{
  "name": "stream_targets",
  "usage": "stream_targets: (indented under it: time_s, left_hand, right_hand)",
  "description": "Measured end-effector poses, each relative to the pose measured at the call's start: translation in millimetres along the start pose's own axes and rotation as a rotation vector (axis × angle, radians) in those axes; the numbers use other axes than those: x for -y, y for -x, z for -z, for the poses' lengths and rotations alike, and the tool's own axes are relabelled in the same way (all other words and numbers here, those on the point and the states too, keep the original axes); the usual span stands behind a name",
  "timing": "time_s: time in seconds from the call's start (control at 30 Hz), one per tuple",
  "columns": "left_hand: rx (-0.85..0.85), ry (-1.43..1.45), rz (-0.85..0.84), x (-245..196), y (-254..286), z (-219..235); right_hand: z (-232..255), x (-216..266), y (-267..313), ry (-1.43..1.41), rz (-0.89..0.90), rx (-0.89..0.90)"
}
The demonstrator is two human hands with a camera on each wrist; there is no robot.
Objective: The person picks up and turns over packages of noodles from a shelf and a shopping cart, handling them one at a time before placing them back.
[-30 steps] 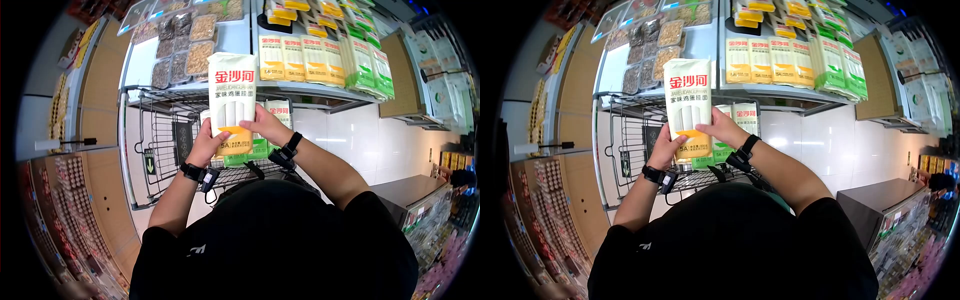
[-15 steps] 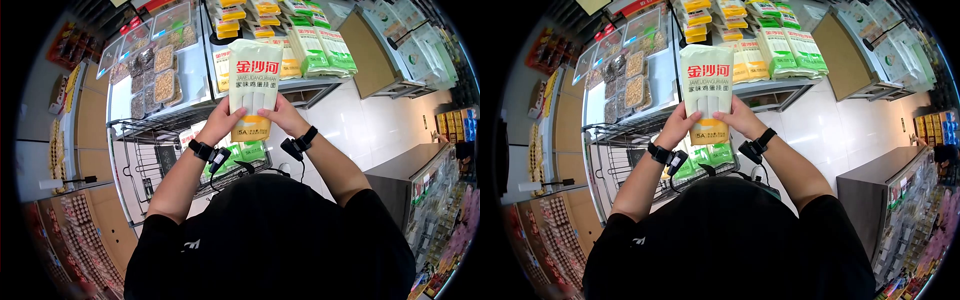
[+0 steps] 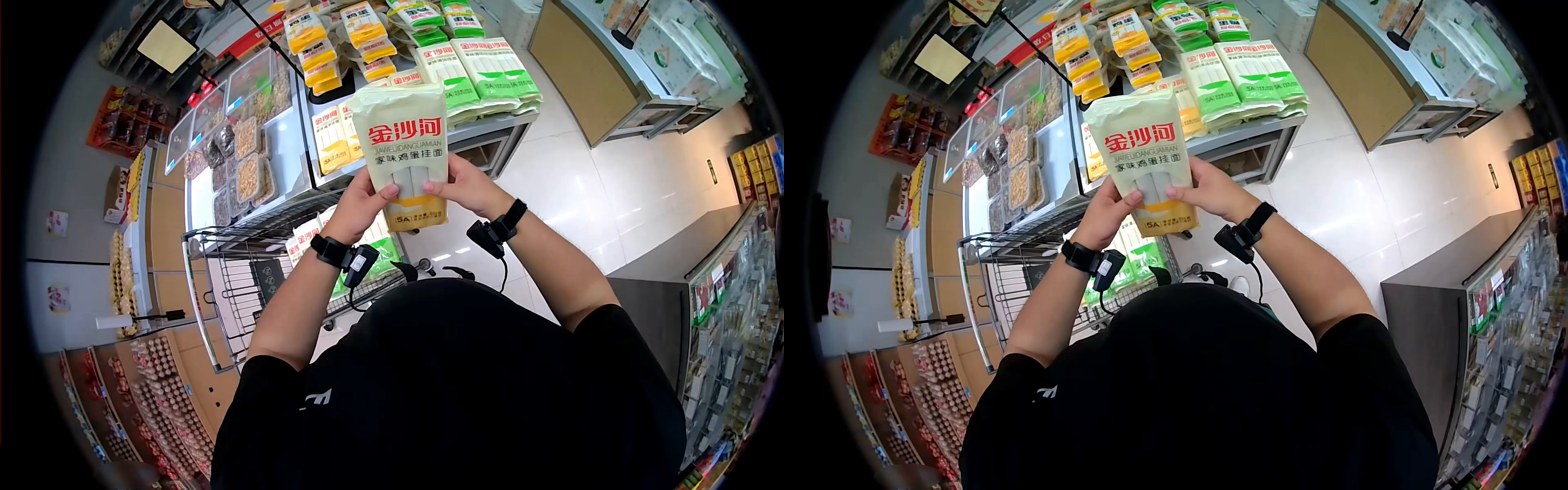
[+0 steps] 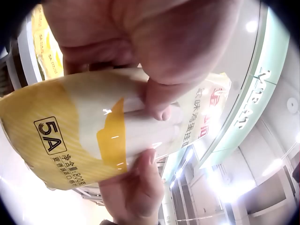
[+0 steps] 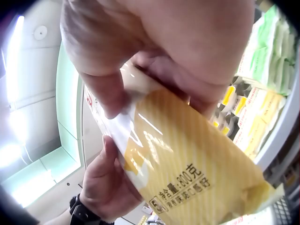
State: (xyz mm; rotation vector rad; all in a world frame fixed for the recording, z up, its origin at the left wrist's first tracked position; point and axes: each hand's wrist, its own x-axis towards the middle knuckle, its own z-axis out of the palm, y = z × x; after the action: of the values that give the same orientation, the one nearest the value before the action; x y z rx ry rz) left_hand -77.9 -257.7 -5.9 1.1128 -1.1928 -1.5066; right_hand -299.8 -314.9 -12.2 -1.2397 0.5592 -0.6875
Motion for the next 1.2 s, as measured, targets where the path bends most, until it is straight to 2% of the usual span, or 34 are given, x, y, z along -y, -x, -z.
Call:
stream_targets:
  time_s: [0.17, 0.27, 0.3, 0.33, 0.37, 0.43, 0.47, 0.5, 0.53, 0.57, 0.63, 0.67, 0.77, 0.8, 0.83, 0.87, 0.9, 0.97, 1.03, 1.1, 1.2]
  left_hand:
    - [0.021, 0.045, -0.005, -12, -3, -4]
    - [-0.022, -0.024, 0.075, -20, -7, 7]
    - [-0.022, -0.025, 0.075, -22, -9, 18]
    - [0.018, -0.178, 0.098, -23, -11, 33]
    - [0.055, -0.330, 0.116, -25, -13, 45]
    - [0.008, -0.341, 0.077, -30, -7, 62]
    - [0.086, -0.365, -0.066, -34, -2, 73]
    - [0.166, -0.391, -0.214, -38, 1, 83]
    - [0.124, -0.319, -0.270, -38, 5, 87]
    - [0.069, -0.614, -0.405, -40, 12, 94]
    - [0.013, -0.705, -0.544, -33, 15, 110]
    - [0.006, -0.693, -0.543, -30, 17, 118]
    - [-0.046, -0.779, -0.588, -20, 25, 140]
    - [-0.052, -0.393, -0.356, -20, 27, 142]
    - [-0.052, -0.006, -0.122, -20, 29, 144]
    - [-0.054, -0.574, -0.335, -22, 36, 151]
    - [-0.108, -0.574, -0.107, -28, 36, 146]
    - [-0.172, -0.085, -0.051, 5, 21, 155]
    - [-0.217, -0.002, -0.064, 20, 6, 159]
    - [-0.220, 0.138, 0.050, 29, -6, 161]
    - [-0.251, 0.218, 0.141, 59, -35, 165]
  right_hand:
    - [4, 5, -4, -0.017, -0.030, 0.001]
    - [-9, -4, -11, -0.003, 0.019, -0.049]
    - [-18, -5, -14, 0.086, 0.037, -0.141]
    - [-27, -6, -17, 0.176, 0.053, -0.233]
    - [-32, -3, -20, 0.183, 0.054, -0.232]
    - [-46, 9, -23, 0.738, 0.314, -0.124]
    - [-47, 6, -32, 0.850, 0.436, -0.091]
    - [-52, 7, -45, 0.982, 0.728, -0.068]
    - [-58, 8, -54, 1.034, 0.787, -0.051]
    - [-63, 9, -60, 1.085, 0.842, -0.032]
    - [-72, 5, -74, 1.116, 0.835, -0.013]
    - [-77, 2, -80, 1.138, 0.837, -0.002]
    - [-85, -12, -99, 1.091, 0.754, 0.019]
    - [-89, -15, -102, 1.095, 0.751, 0.031]
    - [-94, -20, -102, 0.851, 0.520, 0.010]
    - [-96, -25, -104, 0.606, 0.291, -0.016]
    - [-100, -32, -110, 0.630, 0.174, -0.076]
    - [-109, -48, -116, 0.337, 0.118, -0.188]
    - [-108, -53, -128, 0.274, 0.040, -0.169]
    - [-97, -74, -144, 0.117, -0.019, -0.175]
    - [-77, -94, -161, 0.179, -0.085, -0.198]
